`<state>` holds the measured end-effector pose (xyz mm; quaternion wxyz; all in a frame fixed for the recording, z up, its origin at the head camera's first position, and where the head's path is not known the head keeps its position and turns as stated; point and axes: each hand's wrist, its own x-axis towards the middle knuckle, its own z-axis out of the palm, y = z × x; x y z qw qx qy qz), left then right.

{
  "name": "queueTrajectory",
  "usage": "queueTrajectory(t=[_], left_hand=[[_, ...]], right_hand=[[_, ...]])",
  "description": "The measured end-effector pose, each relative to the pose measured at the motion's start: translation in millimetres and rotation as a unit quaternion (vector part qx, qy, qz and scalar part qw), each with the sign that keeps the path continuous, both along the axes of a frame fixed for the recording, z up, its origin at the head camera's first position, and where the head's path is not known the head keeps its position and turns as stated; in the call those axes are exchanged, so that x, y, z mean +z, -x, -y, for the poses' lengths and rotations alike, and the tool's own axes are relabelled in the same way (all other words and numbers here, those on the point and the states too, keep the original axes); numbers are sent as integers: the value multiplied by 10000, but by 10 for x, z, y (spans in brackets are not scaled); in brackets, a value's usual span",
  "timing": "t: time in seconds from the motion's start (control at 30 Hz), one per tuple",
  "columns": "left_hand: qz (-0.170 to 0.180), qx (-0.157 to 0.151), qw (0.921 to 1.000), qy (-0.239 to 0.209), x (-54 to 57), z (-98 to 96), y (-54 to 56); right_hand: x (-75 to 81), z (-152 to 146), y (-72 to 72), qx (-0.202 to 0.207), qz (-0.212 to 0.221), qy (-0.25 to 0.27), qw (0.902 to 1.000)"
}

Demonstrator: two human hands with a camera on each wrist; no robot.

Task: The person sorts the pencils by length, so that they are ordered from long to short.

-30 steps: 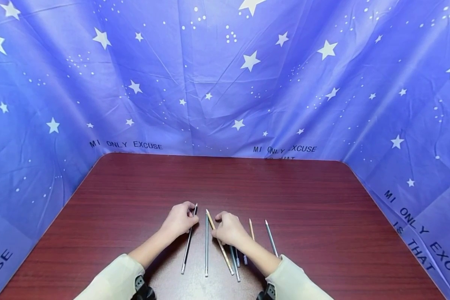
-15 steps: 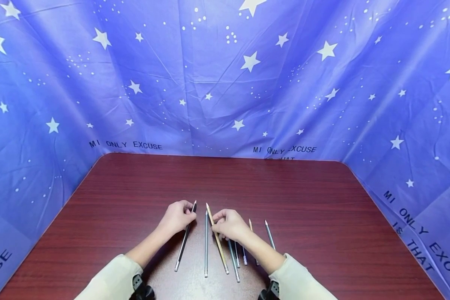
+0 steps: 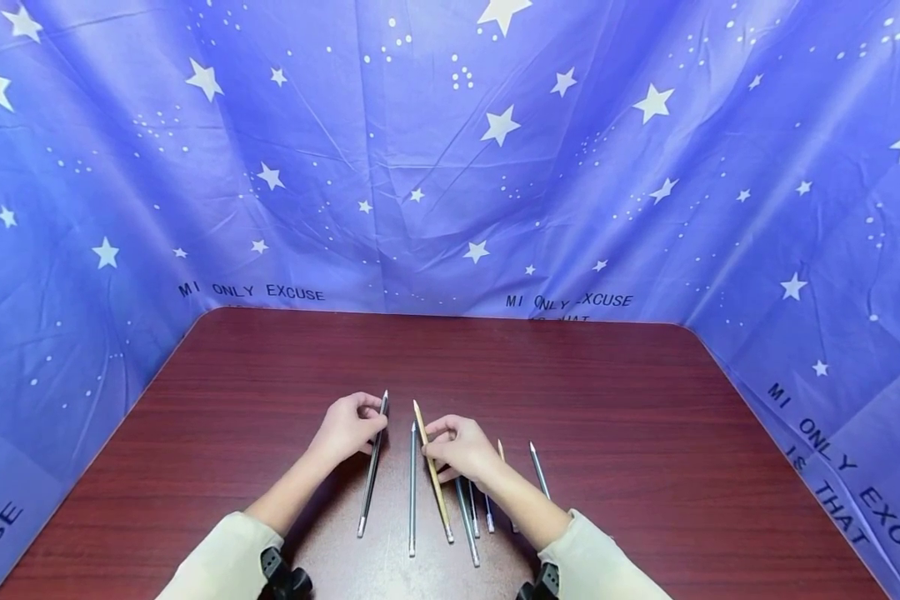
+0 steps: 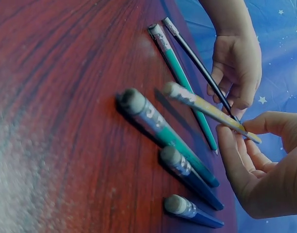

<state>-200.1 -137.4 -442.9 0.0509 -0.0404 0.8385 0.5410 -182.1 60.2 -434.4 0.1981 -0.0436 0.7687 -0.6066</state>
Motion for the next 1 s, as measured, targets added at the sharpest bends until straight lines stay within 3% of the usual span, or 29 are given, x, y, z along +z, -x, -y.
queueTrajectory(t=[0.43, 0.73, 1.0], left_hand=[[42, 165, 9940, -1082, 8, -13, 65], [2, 259, 9840, -1764, 38, -91, 83], [-2, 334, 9770, -2105, 66, -146, 80]], right_hand=[[-6, -81, 60, -147, -44, 449, 9989], [129, -205, 168, -463, -87, 687, 9965], [183, -254, 232, -658, -39, 868, 9940]])
